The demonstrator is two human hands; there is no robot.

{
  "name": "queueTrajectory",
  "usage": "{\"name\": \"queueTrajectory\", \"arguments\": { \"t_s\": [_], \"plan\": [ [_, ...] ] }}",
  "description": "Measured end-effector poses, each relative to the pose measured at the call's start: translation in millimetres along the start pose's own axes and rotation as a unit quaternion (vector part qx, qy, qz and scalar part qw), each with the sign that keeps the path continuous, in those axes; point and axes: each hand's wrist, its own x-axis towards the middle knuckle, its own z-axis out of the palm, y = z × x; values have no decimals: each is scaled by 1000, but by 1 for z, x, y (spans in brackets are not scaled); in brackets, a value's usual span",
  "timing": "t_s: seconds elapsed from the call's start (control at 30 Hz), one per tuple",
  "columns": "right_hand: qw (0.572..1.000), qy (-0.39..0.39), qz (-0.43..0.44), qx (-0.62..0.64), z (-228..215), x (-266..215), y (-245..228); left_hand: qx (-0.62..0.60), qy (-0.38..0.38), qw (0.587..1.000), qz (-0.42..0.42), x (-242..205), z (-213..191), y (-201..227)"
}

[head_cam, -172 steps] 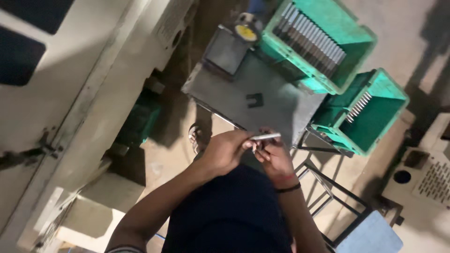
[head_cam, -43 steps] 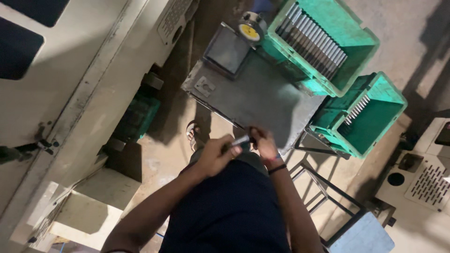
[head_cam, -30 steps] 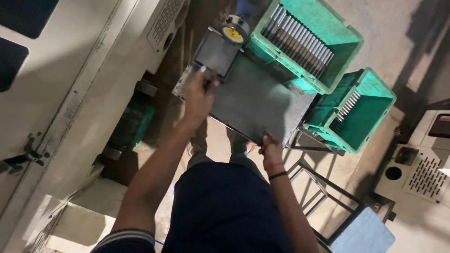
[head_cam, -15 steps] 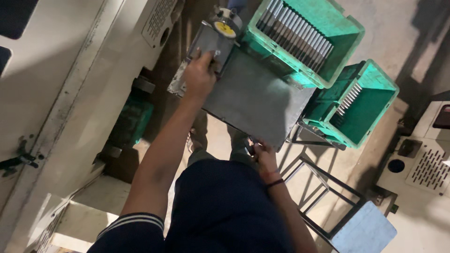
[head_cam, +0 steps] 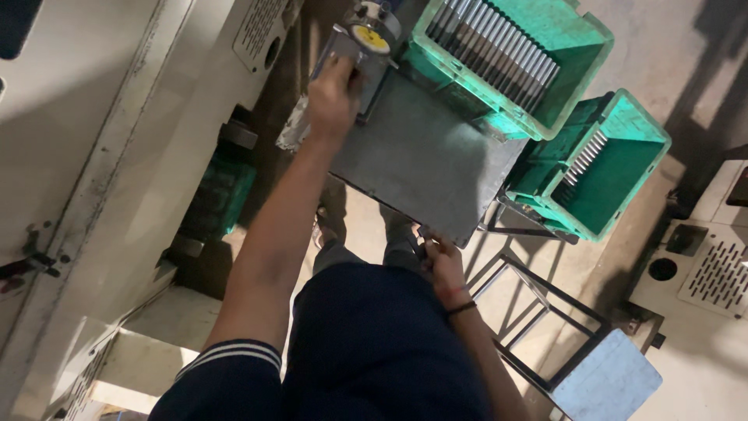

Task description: The person picks up metal rods from a green crate, places them on a metal tray, and then opens a machine door to place the rods inside. The person handles the rods one at a time and arranges them in the crate and tray.

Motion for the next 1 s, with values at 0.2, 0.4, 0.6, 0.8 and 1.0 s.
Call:
{"name": "queueTrajectory", "arguments": {
  "t_s": [0.2, 0.4, 0.6, 0.8, 1.0],
  "plan": [
    [1000, -2, -3, 24, -2, -2, 0, 27, 7, 999, 31, 10, 3, -3],
    [1000, -11, -18, 3, 5, -8, -8, 56, 10, 998, 16, 10, 5, -10],
    [1000, -9, -27, -3, 13, -2, -9, 58, -8, 998, -7, -1, 2, -11],
    [1000, -9, -16, -17, 20, 8, -7, 46, -7, 999, -7, -18, -5, -2],
    [1000, -24, -1, -18, 30, -6, -20, 47, 29, 996, 69, -11, -3, -8]
  ]
}}
